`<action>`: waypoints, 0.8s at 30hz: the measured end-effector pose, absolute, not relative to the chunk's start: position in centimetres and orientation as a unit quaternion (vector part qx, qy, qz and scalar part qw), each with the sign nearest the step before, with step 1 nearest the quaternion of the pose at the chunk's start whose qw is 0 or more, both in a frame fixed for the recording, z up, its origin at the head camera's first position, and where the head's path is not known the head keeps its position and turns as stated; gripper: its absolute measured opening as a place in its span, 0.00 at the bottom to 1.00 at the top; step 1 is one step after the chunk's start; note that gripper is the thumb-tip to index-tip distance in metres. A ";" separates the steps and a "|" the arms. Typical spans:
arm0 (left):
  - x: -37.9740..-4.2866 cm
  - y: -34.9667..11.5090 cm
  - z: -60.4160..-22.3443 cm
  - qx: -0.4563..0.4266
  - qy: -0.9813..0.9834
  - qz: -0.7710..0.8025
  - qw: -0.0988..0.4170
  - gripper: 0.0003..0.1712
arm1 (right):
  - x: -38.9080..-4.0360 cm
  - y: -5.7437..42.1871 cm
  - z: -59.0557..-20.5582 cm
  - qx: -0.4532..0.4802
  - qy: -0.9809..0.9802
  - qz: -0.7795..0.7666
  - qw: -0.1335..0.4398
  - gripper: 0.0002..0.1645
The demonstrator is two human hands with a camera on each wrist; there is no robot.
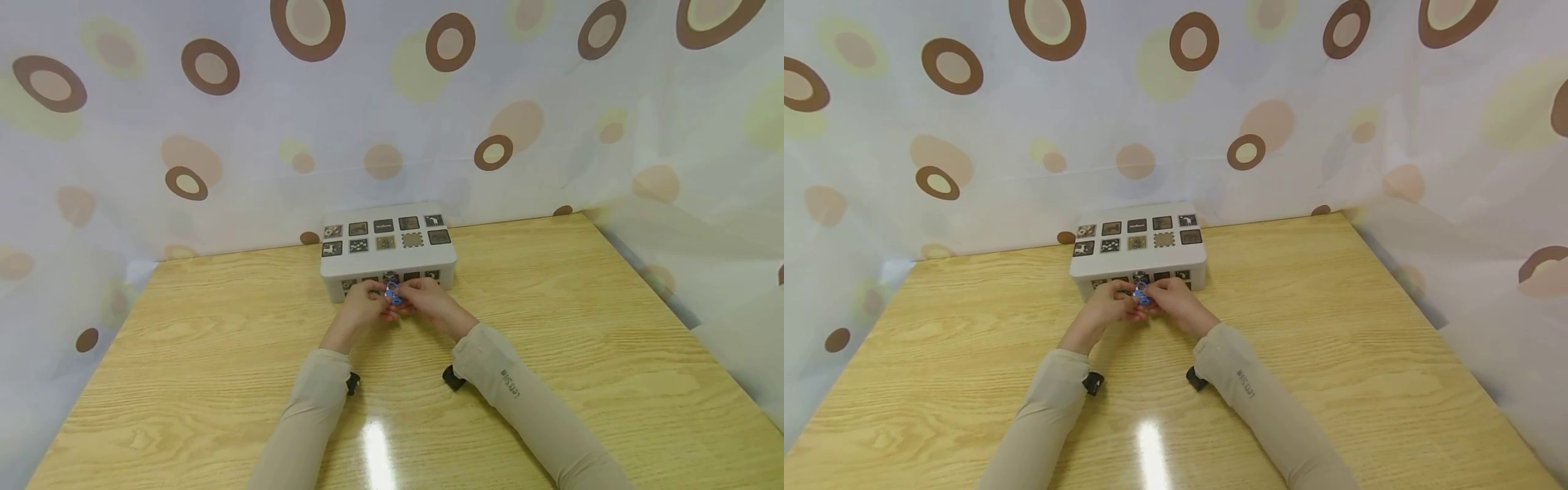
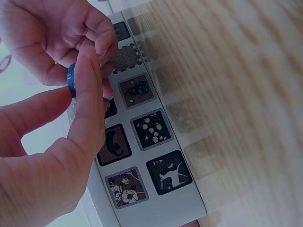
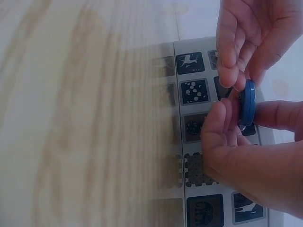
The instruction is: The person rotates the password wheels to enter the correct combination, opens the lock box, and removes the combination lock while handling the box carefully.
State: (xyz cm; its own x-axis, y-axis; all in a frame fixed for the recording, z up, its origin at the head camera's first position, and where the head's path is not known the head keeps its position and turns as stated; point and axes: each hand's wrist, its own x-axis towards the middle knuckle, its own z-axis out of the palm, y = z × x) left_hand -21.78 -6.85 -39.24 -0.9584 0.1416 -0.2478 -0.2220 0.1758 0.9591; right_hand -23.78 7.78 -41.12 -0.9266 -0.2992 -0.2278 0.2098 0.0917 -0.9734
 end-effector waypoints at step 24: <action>-21.9 -6.9 -39.3 -0.032 0.756 0.637 0.147 0.20 | -24.4 8.1 -41.5 -0.025 0.708 -0.675 0.207 0.22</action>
